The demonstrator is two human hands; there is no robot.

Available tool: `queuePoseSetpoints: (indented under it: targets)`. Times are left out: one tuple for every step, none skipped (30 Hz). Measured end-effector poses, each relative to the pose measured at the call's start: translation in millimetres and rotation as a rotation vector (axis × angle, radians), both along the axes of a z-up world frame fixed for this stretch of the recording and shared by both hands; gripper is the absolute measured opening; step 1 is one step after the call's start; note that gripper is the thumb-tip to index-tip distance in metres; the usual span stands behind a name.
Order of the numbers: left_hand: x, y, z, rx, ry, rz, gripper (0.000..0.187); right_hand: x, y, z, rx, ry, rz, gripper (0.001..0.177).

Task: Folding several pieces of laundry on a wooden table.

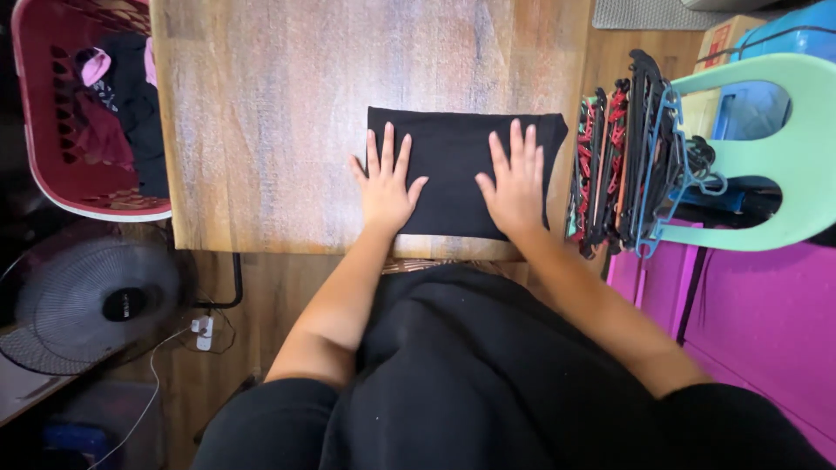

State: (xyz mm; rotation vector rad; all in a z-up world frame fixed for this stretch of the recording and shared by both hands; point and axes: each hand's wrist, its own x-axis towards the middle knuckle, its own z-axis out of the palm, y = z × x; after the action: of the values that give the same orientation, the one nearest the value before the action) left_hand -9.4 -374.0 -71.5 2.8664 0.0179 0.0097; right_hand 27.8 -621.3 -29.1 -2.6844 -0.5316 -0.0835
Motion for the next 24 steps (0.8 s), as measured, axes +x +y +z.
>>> queuePoseSetpoints:
  targets:
    - [-2.8,3.0,-1.9,-0.001,-0.002,-0.002,0.082,-5.6,-7.8,-16.5,-0.001,-0.002,-0.002,0.072]
    - [-5.1,6.3,-3.7,0.015,0.006,-0.030,0.081,-10.7,-15.3,-32.8,-0.062,0.031,-0.077,0.080]
    - [-7.0,10.7,-5.3,0.031,0.014,-0.059,0.080,-15.6,-21.9,-49.0,-0.122,0.067,-0.152,0.087]
    - [-4.2,12.5,-5.6,0.029,0.014,-0.062,0.080,-14.3,-24.7,-50.4,-0.123,0.066,-0.156,0.087]
    - [-3.7,14.1,-6.1,0.024,0.012,-0.072,0.080,-16.0,-27.7,-52.4,-0.105,0.094,-0.149,0.088]
    - [-4.1,15.3,-6.8,0.019,0.010,-0.082,0.080,-18.5,-31.1,-54.6,-0.086,0.122,-0.143,0.088]
    - [-7.5,16.1,-11.6,0.014,0.014,-0.085,0.080,-18.8,-30.1,-49.6,-0.091,0.127,-0.146,0.088]
    - [-10.9,16.8,-16.1,-0.075,-0.019,-0.043,0.080,-19.1,-29.0,-44.3,-0.141,0.125,-0.137,0.087]
    - [-9.4,19.5,-20.2,-0.160,-0.060,0.003,0.080,-13.6,-25.8,-39.8,-0.186,0.117,-0.125,0.087]
    - [-8.0,17.0,-16.3,-0.160,-0.063,0.003,0.080,-18.0,-21.4,-33.0,-0.186,0.114,-0.125,0.087]
    - [-0.2,17.4,-12.9,-0.250,-0.068,0.131,0.082,-17.5,-14.2,-27.6,-0.228,0.128,-0.142,0.088]
    - [7.0,17.5,-9.5,-0.341,-0.073,0.258,0.084,-17.5,-7.4,-22.3,-0.269,0.143,-0.160,0.088]
    - [1.8,18.4,-10.1,-0.337,-0.062,0.258,0.084,-23.3,0.6,-21.3,-0.268,0.154,-0.160,0.088]
    - [-4.3,18.9,-10.4,-0.387,-0.004,0.370,0.081,-29.9,8.1,-20.0,-0.115,0.158,-0.035,0.088]
    - [-0.2,18.8,-12.1,-0.439,0.038,0.477,0.079,-27.3,14.9,-19.5,0.039,0.144,0.087,0.087]
    - [4.2,24.6,-15.8,-0.439,0.033,0.472,0.079,-32.7,22.1,-24.1,0.040,0.139,0.084,0.087]
    - [12.8,30.4,-19.5,-0.590,0.113,0.514,0.072,-34.2,29.3,-28.9,0.073,0.270,0.137,0.089]
    - [21.3,36.1,-23.3,-0.740,0.195,0.551,0.066,-35.8,36.5,-34.1,0.107,0.400,0.191,0.091]
    - [19.3,39.5,-14.1,-0.737,0.198,0.551,0.066,-36.8,36.9,-33.2,0.110,0.403,0.190,0.091]
    - [17.1,42.8,-5.2,-1.001,0.344,0.554,0.060,-38.0,37.1,-32.6,0.110,0.443,0.206,0.094]
    - [20.2,46.5,3.5,-1.264,0.488,0.544,0.055,-34.8,37.9,-32.4,0.112,0.477,0.220,0.097]
    - [25.4,42.3,21.3,-1.261,0.487,0.538,0.055,-28.5,30.2,-52.1,0.115,0.473,0.217,0.097]
    - [29.1,36.9,38.8,-1.431,0.559,0.477,0.053,-23.8,21.3,-71.5,0.286,0.569,0.244,0.088]
    - [33.0,31.4,56.2,-1.599,0.632,0.412,0.052,-19.0,12.4,-91.2,0.458,0.662,0.271,0.080]
